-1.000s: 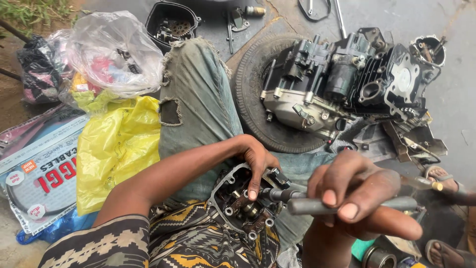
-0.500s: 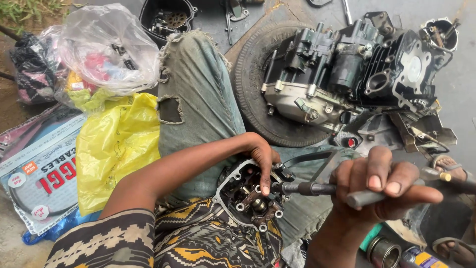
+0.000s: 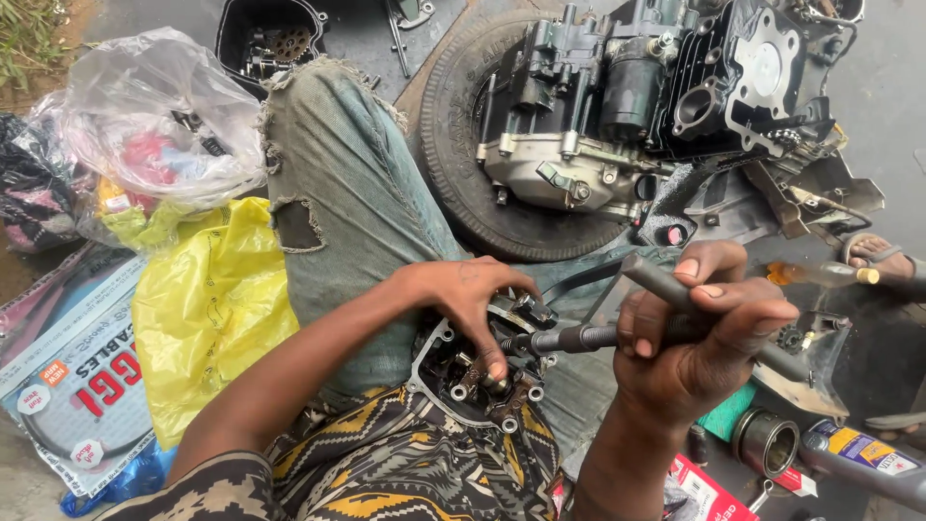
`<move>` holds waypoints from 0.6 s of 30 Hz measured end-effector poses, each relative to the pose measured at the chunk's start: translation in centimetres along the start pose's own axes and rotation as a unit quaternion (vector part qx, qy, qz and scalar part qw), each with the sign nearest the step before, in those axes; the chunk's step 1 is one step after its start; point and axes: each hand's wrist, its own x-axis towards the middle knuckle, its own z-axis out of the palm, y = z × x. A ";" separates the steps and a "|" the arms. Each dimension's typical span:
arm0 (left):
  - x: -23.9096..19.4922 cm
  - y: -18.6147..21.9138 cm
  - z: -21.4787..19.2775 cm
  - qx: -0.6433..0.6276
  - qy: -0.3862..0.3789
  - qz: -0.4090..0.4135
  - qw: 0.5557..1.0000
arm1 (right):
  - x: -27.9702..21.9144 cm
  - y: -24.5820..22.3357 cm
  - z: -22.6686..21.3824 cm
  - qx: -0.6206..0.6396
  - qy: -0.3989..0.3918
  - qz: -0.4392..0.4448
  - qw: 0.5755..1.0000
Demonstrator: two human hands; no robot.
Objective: The person sits on the ground with a motorcycle engine casing on their lap and uses a large threaded-rod puller press to push a bearing or bushing out of the casing. They turn the T-handle bar, reposition the puller, and use a screwdriver to work on the part inside the casing.
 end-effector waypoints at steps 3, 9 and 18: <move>-2.8 1.0 0.5 0.065 0.088 0.139 0.984 | -0.3 -0.2 -0.4 0.018 -0.005 0.007 1.000; -2.9 1.0 3.1 0.020 0.208 0.252 0.945 | -0.3 0.3 0.3 0.021 -0.016 0.001 1.000; -2.2 1.0 4.0 0.034 0.213 0.181 0.960 | -1.0 0.8 3.8 -0.159 0.046 -0.125 0.978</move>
